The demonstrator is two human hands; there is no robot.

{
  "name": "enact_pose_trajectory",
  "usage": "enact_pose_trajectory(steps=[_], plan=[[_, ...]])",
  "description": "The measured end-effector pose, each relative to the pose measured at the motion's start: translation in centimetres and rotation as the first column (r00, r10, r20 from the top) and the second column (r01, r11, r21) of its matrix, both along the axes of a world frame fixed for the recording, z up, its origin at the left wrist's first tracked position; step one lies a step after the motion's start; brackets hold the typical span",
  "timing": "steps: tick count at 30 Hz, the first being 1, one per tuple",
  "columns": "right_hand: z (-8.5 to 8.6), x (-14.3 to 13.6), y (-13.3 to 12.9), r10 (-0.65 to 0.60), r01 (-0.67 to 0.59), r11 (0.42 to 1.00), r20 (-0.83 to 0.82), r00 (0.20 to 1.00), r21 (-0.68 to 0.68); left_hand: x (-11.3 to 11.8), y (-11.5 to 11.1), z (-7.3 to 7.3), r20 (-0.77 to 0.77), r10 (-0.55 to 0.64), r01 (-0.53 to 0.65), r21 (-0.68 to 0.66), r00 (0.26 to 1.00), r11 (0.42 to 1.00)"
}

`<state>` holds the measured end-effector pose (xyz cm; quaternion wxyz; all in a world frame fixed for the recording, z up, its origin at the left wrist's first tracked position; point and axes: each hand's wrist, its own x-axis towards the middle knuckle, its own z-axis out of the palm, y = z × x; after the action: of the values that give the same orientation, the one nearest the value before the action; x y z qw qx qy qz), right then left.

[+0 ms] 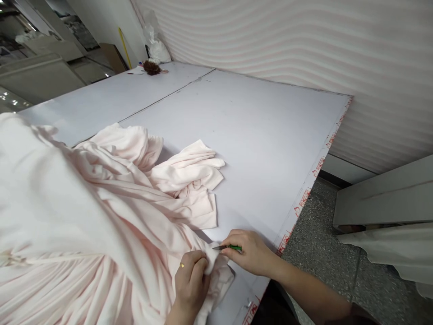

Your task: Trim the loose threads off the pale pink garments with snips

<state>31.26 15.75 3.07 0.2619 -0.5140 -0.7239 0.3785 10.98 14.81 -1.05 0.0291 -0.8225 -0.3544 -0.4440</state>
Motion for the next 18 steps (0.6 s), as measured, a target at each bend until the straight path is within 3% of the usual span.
enact_pose_trajectory(steps=[12,18], plan=[[0.0,0.1,1.1,0.1,-0.101,0.995,-0.051,0.994,-0.02,-0.1,0.2,0.9,0.012,-0.032,0.032,-0.006,0.999,0.999],[-0.2,-0.4,0.8,0.021,-0.021,1.0,-0.011,1.0,-0.011,-0.6,0.2,0.3,0.053,0.04,-0.039,-0.01,0.998,0.999]])
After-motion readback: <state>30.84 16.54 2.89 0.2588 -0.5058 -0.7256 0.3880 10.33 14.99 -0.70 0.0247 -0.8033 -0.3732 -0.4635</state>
